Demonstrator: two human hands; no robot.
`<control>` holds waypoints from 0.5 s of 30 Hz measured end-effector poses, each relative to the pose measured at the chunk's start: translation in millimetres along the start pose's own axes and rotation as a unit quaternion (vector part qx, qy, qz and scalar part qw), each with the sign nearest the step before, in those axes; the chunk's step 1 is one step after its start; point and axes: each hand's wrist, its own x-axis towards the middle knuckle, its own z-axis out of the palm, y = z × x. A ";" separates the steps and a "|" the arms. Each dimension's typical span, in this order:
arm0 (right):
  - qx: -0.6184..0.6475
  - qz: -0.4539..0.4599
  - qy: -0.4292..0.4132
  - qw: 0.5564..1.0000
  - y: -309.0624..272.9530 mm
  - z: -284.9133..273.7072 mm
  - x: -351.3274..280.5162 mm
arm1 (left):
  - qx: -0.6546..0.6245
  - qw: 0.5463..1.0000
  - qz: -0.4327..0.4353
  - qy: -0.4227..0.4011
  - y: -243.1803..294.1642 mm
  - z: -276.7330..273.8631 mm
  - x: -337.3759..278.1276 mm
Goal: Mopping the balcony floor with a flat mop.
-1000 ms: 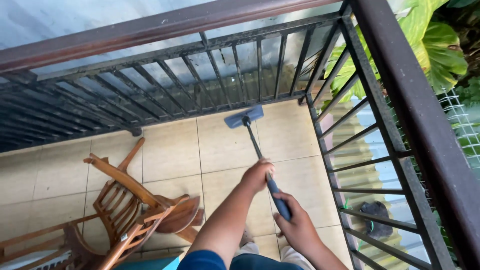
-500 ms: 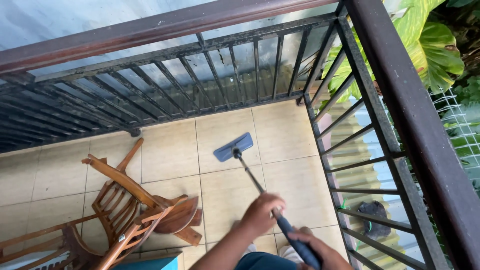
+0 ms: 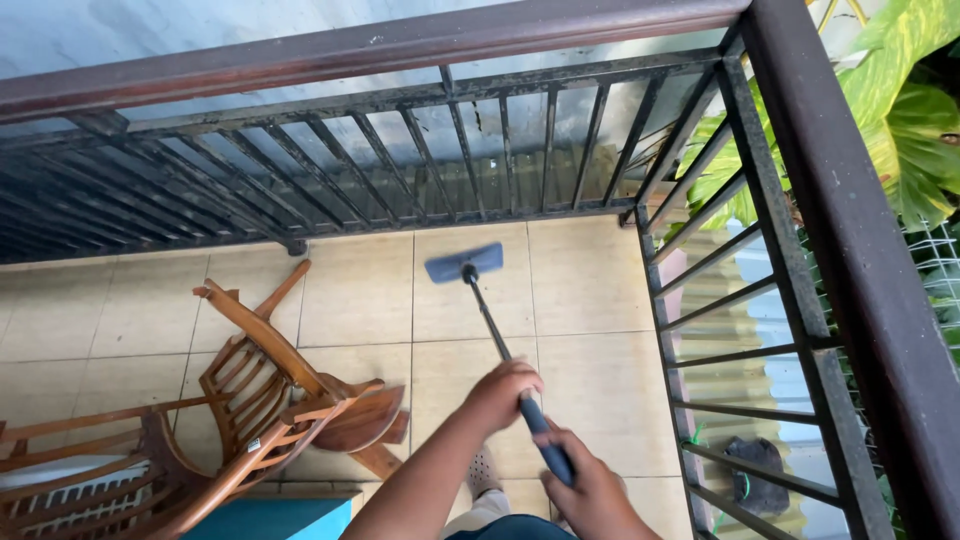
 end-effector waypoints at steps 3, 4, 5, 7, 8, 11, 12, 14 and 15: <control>0.120 0.021 -0.050 0.991 -26.4 24.6 34.5 | 0.001 0.970 -0.244 -0.010 -22.2 -12.5 -0.1; 0.117 0.021 -0.051 0.992 -21.3 35.4 45.5 | -0.001 0.970 -0.244 -0.008 -33.1 -9.2 1.4; 0.148 0.077 -0.030 0.986 -17.0 46.6 56.2 | 0.038 0.955 -0.293 -0.038 -43.7 -6.8 2.5; 0.173 0.119 -0.012 0.978 -25.9 55.2 79.0 | 0.082 0.935 -0.340 -0.053 -50.3 -25.9 19.3; 0.164 0.136 -0.015 0.977 -31.7 55.1 78.5 | 0.127 0.920 -0.352 -0.113 -40.2 -34.4 25.7; 0.156 0.135 -0.016 0.978 -29.7 51.0 84.4 | 0.184 0.900 -0.350 -0.181 -49.5 -33.9 39.7; 0.160 0.121 -0.014 0.980 -24.3 50.9 83.1 | 0.197 0.900 -0.338 -0.194 -57.3 -26.2 38.7; 0.125 0.131 -0.031 0.983 -34.0 31.6 65.9 | 0.178 0.922 -0.304 -0.162 -45.4 -20.2 30.9; 0.092 0.137 -0.046 0.985 -40.2 22.2 58.6 | 0.161 0.942 -0.266 -0.126 -40.1 -19.1 27.7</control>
